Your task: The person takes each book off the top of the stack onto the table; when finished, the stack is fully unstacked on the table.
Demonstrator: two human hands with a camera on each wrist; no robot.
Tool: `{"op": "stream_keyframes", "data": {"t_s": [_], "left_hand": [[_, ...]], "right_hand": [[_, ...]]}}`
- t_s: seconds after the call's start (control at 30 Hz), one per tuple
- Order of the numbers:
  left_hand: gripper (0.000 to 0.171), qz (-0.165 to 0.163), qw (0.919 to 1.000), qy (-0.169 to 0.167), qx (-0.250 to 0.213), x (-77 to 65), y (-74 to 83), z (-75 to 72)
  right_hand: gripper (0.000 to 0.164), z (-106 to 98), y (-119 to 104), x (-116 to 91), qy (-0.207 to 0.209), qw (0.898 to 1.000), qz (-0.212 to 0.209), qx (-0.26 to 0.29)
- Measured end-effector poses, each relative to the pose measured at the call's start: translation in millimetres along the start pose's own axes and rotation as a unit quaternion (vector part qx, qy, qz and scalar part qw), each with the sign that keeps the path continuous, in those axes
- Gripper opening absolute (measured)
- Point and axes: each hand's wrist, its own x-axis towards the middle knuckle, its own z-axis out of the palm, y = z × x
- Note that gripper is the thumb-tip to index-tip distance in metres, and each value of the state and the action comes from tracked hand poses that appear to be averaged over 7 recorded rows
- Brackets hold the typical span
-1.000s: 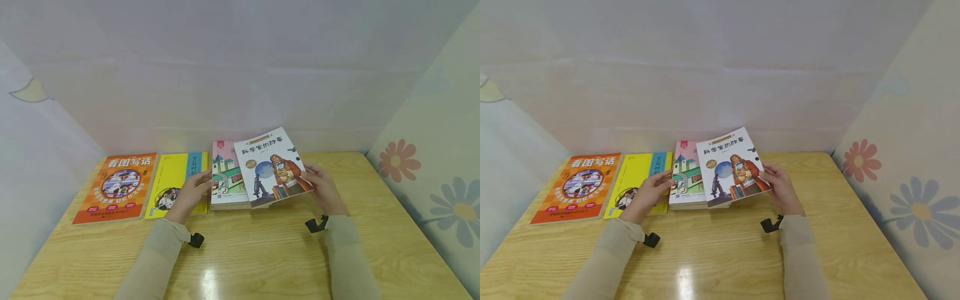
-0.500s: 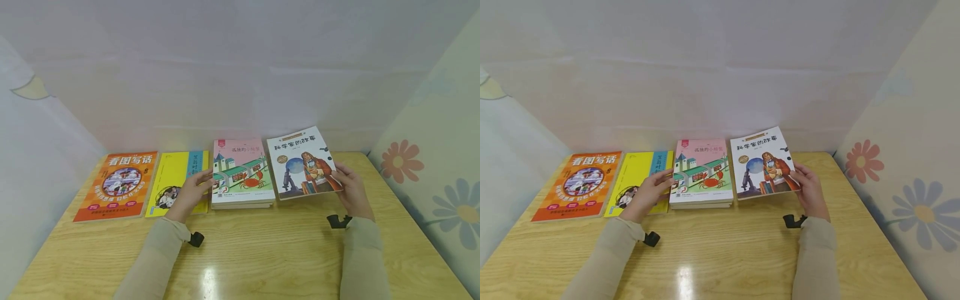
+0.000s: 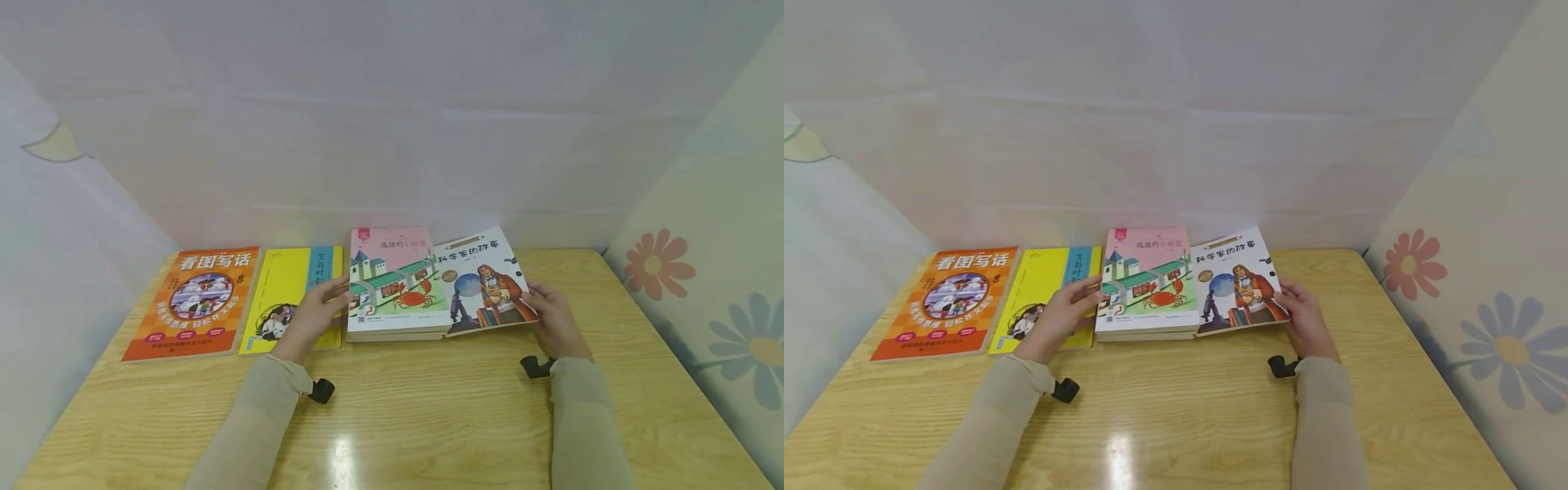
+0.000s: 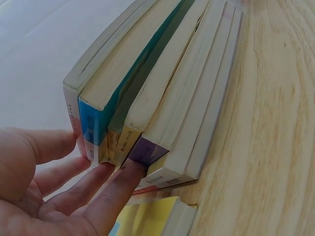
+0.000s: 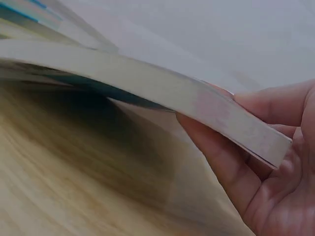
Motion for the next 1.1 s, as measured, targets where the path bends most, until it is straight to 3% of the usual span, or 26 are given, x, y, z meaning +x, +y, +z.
{"op": "stream_keyframes", "data": {"t_s": [0.27, 0.4, 0.47, 0.5, 0.63, 0.7, 0.77, 0.8, 0.9, 1.1], "left_hand": [[0.053, 0.006, 1.0, -0.004, 0.0, -0.4, 0.3, 2.2], [0.053, 0.007, 1.0, -0.001, 0.004, -0.9, 0.6, 0.7], [0.053, 0.011, 0.9999, -0.003, 0.007, -1.1, 0.3, -0.4], [0.054, 0.011, 0.9999, -0.002, 0.008, -1.5, 0.3, -0.5], [0.053, 0.013, 0.9999, -0.005, 0.006, -1.1, 0.0, 0.4], [0.052, 0.011, 0.9999, -0.004, 0.004, -0.6, -0.1, 1.1], [0.052, 0.012, 0.9999, -0.005, 0.004, -0.4, -0.3, 1.1], [0.052, 0.014, 0.9999, -0.007, 0.006, -0.5, -0.3, 0.8], [0.053, 0.017, 0.9998, -0.009, 0.006, -0.7, -1.0, -0.6], [0.054, 0.021, 0.9997, -0.015, 0.007, -2.9, -0.7, -2.2]], "right_hand": [[0.052, 0.9, 4.8, 1.0, 0.015, 0.996, 0.032, -0.087], [0.052, 7.7, -0.4, 0.5, 0.044, 0.981, 0.063, -0.176], [0.05, 13.7, -3.8, 1.4, 0.073, 0.959, 0.081, -0.262], [0.05, 17.1, -6.2, 1.7, 0.085, 0.943, 0.089, -0.311], [0.052, 29.0, -16.3, 1.9, 0.106, 0.889, 0.106, -0.432], [0.052, 34.6, -22.6, 0.1, 0.107, 0.874, 0.099, -0.463], [0.05, 40.2, -28.2, -1.8, 0.112, 0.866, 0.08, -0.481], [0.049, 43.7, -30.9, -2.8, 0.115, 0.864, 0.069, -0.486], [0.046, 56.2, -34.8, -4.0, 0.113, 0.873, 0.037, -0.473], [0.046, 88.7, -18.9, 1.8, 0.049, 0.915, 0.013, -0.4]]}}
